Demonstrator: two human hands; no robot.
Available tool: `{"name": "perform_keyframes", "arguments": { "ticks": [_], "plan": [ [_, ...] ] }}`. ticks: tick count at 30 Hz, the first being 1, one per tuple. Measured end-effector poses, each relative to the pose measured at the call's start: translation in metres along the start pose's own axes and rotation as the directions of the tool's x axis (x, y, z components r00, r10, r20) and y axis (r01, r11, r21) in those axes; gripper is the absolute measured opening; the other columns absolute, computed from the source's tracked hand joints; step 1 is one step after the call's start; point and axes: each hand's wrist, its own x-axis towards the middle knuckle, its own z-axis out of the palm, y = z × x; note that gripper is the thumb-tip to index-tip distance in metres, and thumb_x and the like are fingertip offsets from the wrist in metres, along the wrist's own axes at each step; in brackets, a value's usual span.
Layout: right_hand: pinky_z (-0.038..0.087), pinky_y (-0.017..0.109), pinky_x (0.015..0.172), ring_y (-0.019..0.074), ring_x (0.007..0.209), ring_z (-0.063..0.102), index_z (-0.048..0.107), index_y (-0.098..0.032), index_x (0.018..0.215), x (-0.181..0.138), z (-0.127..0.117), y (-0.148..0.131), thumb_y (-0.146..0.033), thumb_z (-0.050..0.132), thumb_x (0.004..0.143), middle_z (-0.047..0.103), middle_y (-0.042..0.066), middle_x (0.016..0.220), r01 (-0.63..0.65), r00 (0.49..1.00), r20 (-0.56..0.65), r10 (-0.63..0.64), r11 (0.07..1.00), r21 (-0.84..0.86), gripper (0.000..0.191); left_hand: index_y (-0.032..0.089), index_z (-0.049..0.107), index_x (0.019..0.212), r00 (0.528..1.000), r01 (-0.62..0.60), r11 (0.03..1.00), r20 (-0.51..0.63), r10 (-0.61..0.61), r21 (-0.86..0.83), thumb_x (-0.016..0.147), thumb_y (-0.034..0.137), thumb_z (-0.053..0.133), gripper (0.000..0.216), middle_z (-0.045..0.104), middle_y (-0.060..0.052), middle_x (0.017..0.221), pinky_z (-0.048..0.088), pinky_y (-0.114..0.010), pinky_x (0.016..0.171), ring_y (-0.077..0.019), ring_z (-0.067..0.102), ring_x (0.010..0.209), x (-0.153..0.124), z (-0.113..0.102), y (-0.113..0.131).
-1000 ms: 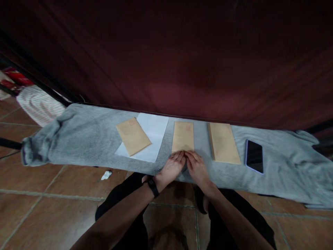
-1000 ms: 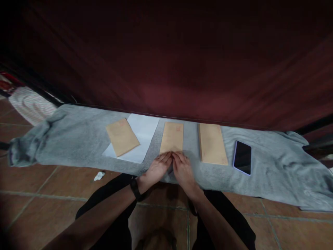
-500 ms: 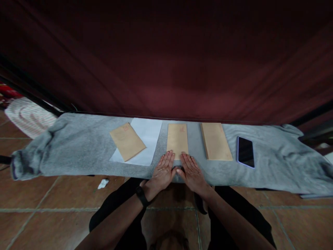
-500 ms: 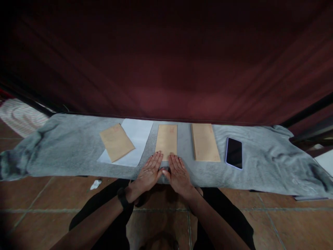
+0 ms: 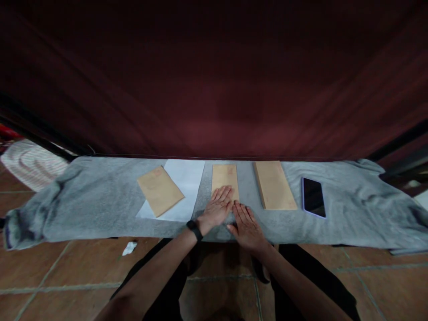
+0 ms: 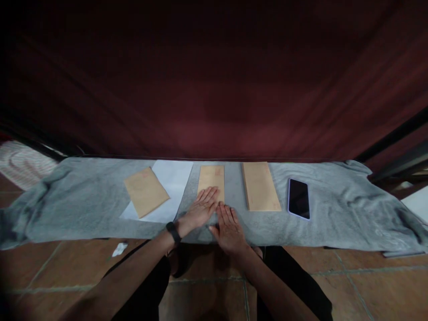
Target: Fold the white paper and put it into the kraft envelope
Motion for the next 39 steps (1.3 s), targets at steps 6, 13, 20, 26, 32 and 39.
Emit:
{"name": "perform_keyframes", "arguments": {
  "ticks": [6,13,20,26,32,39],
  "plan": [
    [0.031,0.051,0.122,0.0311,0.147,0.039,0.031,-0.009,0.157,0.0,-0.004,-0.002,-0.048,0.04,0.104,0.039,0.019,0.159,0.013,1.0,-0.017,-0.013,1.0,-0.007,0.067,0.015,0.032,0.157,0.999,0.05,0.999,0.007,-0.05,-0.018,0.104,0.036,0.025,0.058,0.032,-0.008,0.165,0.015,-0.047,0.127,-0.0228,0.021,0.155,0.079,0.002,-0.014],
    [0.032,0.052,0.121,0.0326,0.146,0.039,0.03,-0.008,0.158,0.002,-0.007,-0.003,-0.048,0.041,0.104,0.039,0.02,0.159,-0.001,1.0,0.0,0.001,1.0,-0.004,0.068,0.017,0.032,0.158,0.998,0.059,0.998,0.016,-0.059,-0.018,0.104,0.043,0.026,0.06,0.03,-0.007,0.166,0.012,-0.043,0.127,-0.0212,0.021,0.155,0.103,0.002,-0.021],
    [0.03,0.051,0.122,0.0323,0.146,0.039,0.033,-0.006,0.156,0.001,-0.005,-0.001,-0.046,0.044,0.103,0.043,0.021,0.156,0.015,1.0,-0.014,-0.015,1.0,0.017,0.068,0.021,0.028,0.159,0.995,-0.047,0.999,0.088,0.049,-0.024,0.107,0.044,0.022,0.058,0.028,-0.004,0.167,0.011,-0.046,0.127,-0.0206,0.015,0.156,0.063,-0.003,-0.023],
    [0.028,0.052,0.122,0.0319,0.148,0.036,0.037,-0.003,0.154,0.0,0.003,0.002,-0.044,0.045,0.102,0.041,0.021,0.158,0.019,1.0,-0.003,-0.019,0.998,-0.052,0.066,0.022,0.019,0.162,0.98,-0.106,0.993,0.163,0.112,-0.044,0.108,0.046,0.016,0.059,0.021,-0.003,0.169,0.008,-0.045,0.127,-0.0193,0.008,0.157,0.013,-0.012,-0.015],
    [0.026,0.049,0.123,0.0291,0.149,0.034,0.043,-0.005,0.151,-0.002,0.005,0.002,-0.042,0.04,0.104,0.039,0.018,0.159,0.023,1.0,-0.008,-0.024,0.992,-0.122,0.06,0.023,0.018,0.162,0.988,-0.089,0.996,0.123,0.089,-0.011,0.107,0.048,0.017,0.06,0.02,-0.003,0.169,0.007,-0.044,0.128,-0.0187,0.009,0.157,-0.034,-0.007,-0.005],
    [0.026,0.05,0.123,0.03,0.149,0.034,0.037,-0.003,0.154,0.0,-0.001,-0.007,-0.041,0.04,0.105,0.04,0.02,0.158,0.0,0.998,-0.057,-0.007,0.993,-0.119,0.062,0.008,0.031,0.156,0.951,0.281,0.956,-0.108,-0.289,-0.085,0.103,0.036,0.037,0.06,0.032,-0.02,0.163,0.031,-0.049,0.121,-0.0301,0.03,0.152,-0.053,0.003,0.0]
  ]
}}
